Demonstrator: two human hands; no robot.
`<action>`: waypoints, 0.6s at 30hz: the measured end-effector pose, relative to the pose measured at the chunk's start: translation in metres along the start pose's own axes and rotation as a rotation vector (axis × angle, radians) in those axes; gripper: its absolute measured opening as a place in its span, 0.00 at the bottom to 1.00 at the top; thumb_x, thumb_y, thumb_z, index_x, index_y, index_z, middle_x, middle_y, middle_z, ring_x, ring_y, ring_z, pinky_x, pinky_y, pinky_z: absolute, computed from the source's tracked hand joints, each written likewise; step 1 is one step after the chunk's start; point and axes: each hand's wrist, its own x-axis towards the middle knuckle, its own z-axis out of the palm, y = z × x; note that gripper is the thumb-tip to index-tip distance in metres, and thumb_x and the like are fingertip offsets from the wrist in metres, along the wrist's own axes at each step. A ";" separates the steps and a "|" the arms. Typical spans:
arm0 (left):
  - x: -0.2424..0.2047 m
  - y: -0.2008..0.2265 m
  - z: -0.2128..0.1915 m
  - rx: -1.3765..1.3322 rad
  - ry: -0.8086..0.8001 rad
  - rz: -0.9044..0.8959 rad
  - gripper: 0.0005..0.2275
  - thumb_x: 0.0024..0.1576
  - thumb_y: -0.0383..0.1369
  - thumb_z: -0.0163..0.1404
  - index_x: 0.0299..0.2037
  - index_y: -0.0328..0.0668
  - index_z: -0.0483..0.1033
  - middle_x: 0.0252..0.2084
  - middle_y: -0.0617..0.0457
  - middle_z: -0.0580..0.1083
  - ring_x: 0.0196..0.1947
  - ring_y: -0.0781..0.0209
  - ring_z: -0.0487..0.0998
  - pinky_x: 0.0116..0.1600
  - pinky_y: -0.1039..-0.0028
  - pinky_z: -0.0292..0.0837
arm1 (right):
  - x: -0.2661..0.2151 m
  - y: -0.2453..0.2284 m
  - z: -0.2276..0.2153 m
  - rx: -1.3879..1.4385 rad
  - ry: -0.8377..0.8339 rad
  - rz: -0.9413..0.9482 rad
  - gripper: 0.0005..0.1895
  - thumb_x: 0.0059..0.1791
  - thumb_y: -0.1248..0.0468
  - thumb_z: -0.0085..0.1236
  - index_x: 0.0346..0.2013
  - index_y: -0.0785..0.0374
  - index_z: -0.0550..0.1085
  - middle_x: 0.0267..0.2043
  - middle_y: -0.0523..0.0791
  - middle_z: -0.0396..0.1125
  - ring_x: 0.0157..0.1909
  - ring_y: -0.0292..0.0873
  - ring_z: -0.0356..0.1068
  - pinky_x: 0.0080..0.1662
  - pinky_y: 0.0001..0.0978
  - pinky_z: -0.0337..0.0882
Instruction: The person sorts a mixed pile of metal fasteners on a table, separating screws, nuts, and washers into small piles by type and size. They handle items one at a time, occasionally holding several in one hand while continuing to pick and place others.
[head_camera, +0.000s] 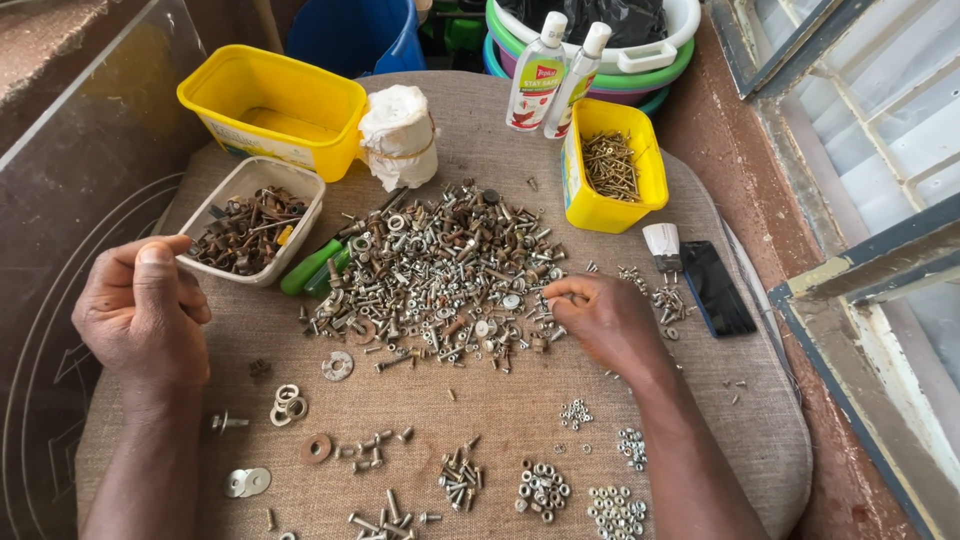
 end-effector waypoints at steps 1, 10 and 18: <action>0.000 0.002 0.000 0.018 0.001 -0.007 0.08 0.79 0.30 0.47 0.49 0.34 0.76 0.20 0.53 0.64 0.18 0.68 0.63 0.29 0.79 0.59 | 0.008 0.006 0.008 -0.105 0.043 -0.085 0.14 0.53 0.52 0.55 0.49 0.39 0.85 0.47 0.39 0.74 0.18 0.31 0.51 0.25 0.25 0.54; 0.002 0.003 0.001 -0.008 -0.002 -0.005 0.08 0.77 0.30 0.47 0.48 0.35 0.78 0.19 0.53 0.65 0.17 0.69 0.63 0.27 0.80 0.59 | 0.029 0.023 0.025 -0.329 0.168 -0.356 0.13 0.51 0.60 0.51 0.23 0.44 0.76 0.57 0.43 0.77 0.59 0.49 0.74 0.50 0.48 0.78; 0.002 0.006 0.000 0.015 -0.001 0.020 0.08 0.78 0.28 0.46 0.49 0.33 0.78 0.20 0.53 0.65 0.17 0.69 0.63 0.26 0.80 0.58 | 0.019 0.020 0.005 0.166 0.091 -0.138 0.16 0.51 0.53 0.55 0.48 0.53 0.83 0.57 0.42 0.80 0.59 0.41 0.78 0.57 0.38 0.75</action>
